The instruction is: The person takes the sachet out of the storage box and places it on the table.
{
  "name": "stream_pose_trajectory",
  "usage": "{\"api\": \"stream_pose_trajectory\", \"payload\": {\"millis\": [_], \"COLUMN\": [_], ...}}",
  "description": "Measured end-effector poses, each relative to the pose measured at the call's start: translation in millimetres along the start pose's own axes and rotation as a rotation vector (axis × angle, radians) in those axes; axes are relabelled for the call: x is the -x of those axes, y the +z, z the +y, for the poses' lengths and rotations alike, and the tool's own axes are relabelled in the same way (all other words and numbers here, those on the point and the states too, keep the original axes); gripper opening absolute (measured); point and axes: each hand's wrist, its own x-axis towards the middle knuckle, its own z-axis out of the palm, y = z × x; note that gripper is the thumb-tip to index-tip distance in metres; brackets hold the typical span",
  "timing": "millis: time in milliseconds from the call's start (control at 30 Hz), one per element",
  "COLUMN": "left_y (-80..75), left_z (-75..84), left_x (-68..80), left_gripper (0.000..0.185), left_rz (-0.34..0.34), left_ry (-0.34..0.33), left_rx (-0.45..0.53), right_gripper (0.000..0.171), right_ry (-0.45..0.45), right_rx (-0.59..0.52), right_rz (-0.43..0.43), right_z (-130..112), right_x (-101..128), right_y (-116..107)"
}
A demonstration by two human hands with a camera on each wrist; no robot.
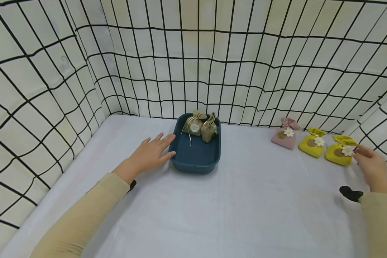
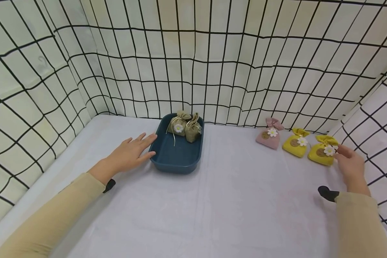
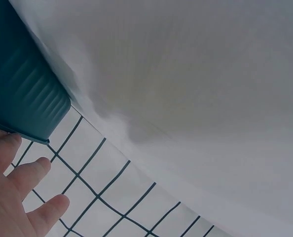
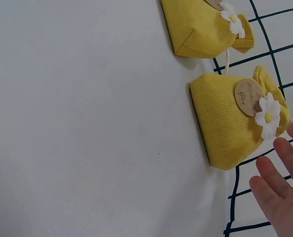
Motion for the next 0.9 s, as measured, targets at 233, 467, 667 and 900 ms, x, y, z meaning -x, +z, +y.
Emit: {"api": "stream_pose_trajectory", "payload": {"millis": [233,467,667,900], "left_y": [-0.6,-1.3,-1.8,-1.7], "left_z": [-0.3,0.3,0.2,0.6], "left_x": [-0.4,0.6,0.5,-0.2], "left_gripper": [0.071,0.071,0.07,0.071], "left_rz": [-0.007,0.0,-0.001,-0.004], "left_ry": [-0.006,0.0,-0.001,-0.002], "left_rx": [0.004,-0.002,-0.004,-0.011], "right_gripper": [0.052,0.05,0.045,0.038], "right_ry": [0.011,-0.067,-0.163,-0.299], "right_rx": [-0.09,-0.212,-0.232,-0.252], "right_rz": [0.144,0.168,0.144,0.104], "right_z": [-12,-20,-34,-58], "right_x": [14,19,25,37], "right_y": [-2,-4,1,12]}}
